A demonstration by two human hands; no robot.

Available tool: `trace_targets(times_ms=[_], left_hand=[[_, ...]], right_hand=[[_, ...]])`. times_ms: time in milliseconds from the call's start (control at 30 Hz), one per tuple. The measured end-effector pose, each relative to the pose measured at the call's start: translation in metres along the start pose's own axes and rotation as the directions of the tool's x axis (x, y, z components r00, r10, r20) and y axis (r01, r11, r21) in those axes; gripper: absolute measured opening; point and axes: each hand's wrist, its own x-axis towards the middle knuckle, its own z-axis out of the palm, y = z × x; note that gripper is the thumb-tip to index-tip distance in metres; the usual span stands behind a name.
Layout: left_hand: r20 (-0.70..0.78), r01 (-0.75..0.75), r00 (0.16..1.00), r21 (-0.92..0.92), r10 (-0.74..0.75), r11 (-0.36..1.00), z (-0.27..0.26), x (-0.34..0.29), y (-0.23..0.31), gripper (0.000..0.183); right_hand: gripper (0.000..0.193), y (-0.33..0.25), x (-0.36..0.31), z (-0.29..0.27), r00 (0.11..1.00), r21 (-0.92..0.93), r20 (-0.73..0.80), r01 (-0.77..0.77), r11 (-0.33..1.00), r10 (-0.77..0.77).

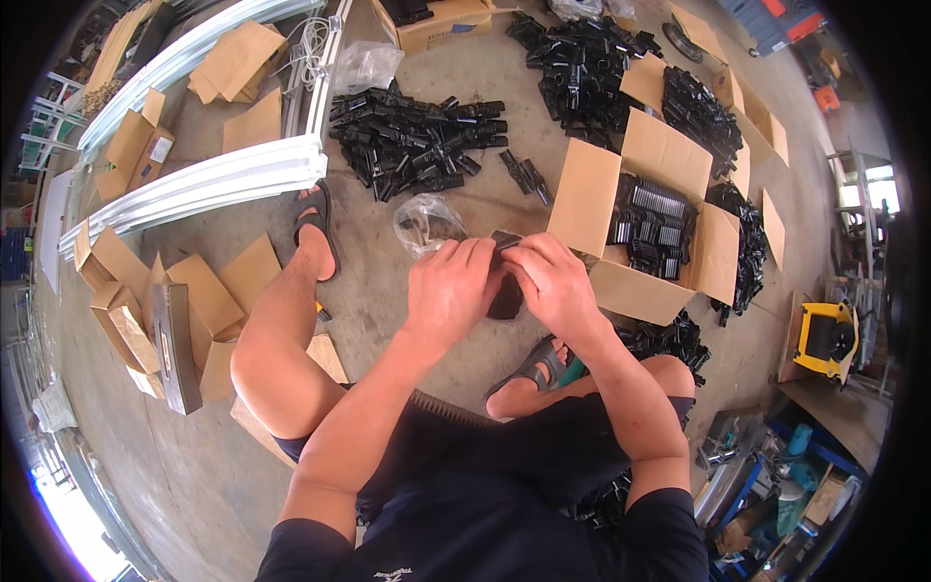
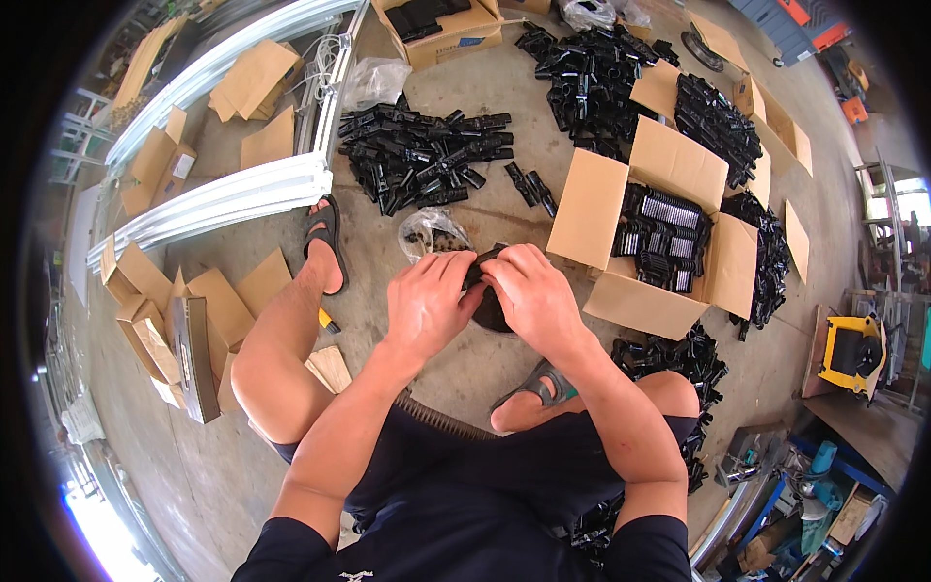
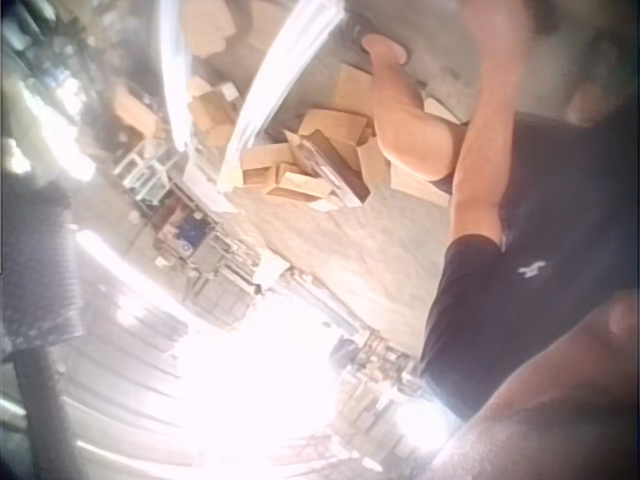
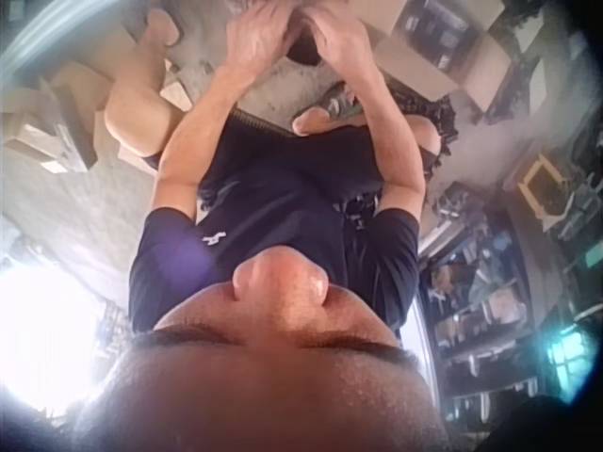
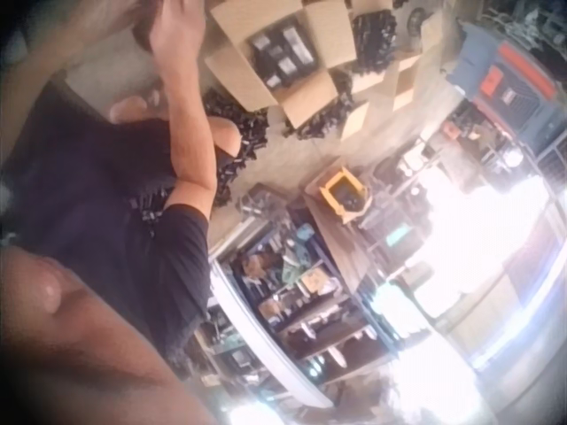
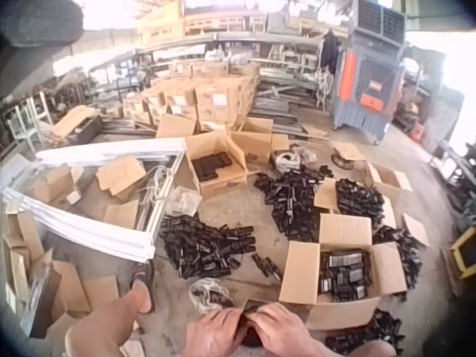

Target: The person opens a cardboard box using a utility knife, removes black plastic parts from a smaller container, and places them into the box one by one.

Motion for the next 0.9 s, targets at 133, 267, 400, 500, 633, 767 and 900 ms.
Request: trace_targets(times_ms=[133,267,400,500,633,767,900], left_hand=[[0.009,-0.001,1.0,0.002,0.001,1.0,-0.004,0.001,0.002,0.038],[0.023,-0.008,1.0,0.004,0.008,1.0,-0.006,0.002,0.004,0.038],[0.006,-0.001,1.0,0.003,0.001,1.0,-0.003,0.002,0.004,0.037],[-0.003,0.005,1.0,0.001,-0.005,1.0,-0.003,0.003,0.004,0.035],[-0.009,0.002,1.0,0.0,-0.002,1.0,-0.005,0.006,0.006,0.034],[-0.009,0.0,1.0,-0.015,0.0,1.0,-0.004,0.005,0.005,0.033],[-0.008,0.013,1.0,-0.026,-0.014,1.0,-0.008,0.004,0.003,0.034]], right_hand=[[0.026,-0.007,0.004,-0.001,1.0,0.003,-0.016,-0.014,1.0,0.014],[0.026,-0.008,0.005,-0.002,1.0,-0.019,-0.003,-0.002,1.0,0.002],[0.024,-0.005,0.006,0.002,0.999,-0.001,-0.047,0.017,1.0,-0.017],[0.022,-0.005,0.008,0.001,0.997,0.019,-0.075,0.012,1.0,-0.011],[0.024,0.0,0.004,0.003,0.993,0.113,-0.097,-0.05,0.992,0.061],[0.03,0.001,0.002,0.002,0.993,0.092,-0.091,-0.068,0.993,0.076],[0.041,-0.008,0.009,-0.003,0.984,0.097,-0.108,-0.131,0.987,0.142]])
